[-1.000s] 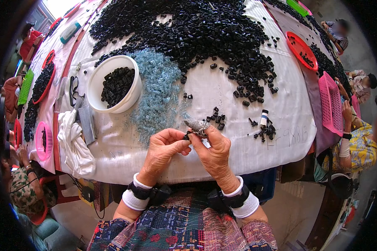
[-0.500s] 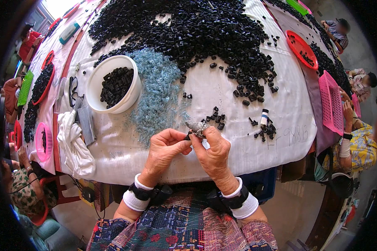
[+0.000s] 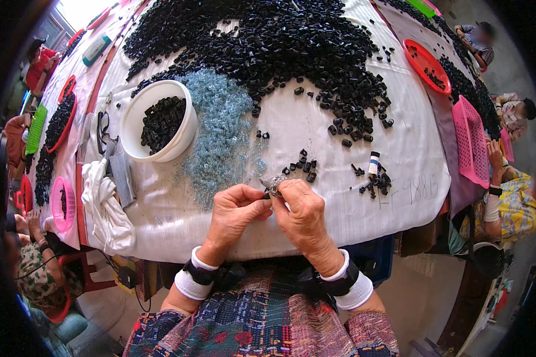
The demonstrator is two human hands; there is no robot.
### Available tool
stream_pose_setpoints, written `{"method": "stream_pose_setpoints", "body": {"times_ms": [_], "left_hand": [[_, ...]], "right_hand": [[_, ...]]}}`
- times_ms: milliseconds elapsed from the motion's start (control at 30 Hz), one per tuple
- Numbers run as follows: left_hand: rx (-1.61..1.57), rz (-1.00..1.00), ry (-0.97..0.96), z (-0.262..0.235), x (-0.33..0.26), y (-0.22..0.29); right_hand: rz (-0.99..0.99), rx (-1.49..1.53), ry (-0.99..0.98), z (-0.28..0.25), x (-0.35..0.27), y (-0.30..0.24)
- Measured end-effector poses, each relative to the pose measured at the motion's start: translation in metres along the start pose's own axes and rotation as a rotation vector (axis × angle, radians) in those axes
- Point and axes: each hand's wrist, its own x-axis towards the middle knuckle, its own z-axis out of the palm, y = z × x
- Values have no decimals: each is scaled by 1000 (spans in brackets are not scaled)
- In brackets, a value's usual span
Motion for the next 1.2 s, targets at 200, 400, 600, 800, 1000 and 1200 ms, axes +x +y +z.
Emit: {"method": "stream_pose_setpoints", "body": {"times_ms": [200,400,600,800,1000,1200], "left_hand": [[-33,5,29,-1,0,0],[-23,6,-3,-2,-1,3],[-37,-75,-28,-3,0,10],[-44,-159,-17,-3,2,19],[-82,-211,-25,-4,5,21],[-177,-226,8,-3,6,20]], "right_hand": [[163,133,-2,4,-3,-1],[-42,1,9,1,-3,1],[-25,-10,-10,1,-1,2],[-51,1,6,3,0,-4],[-56,75,-80,-2,3,-5],[-30,89,-120,3,4,-1]]}}
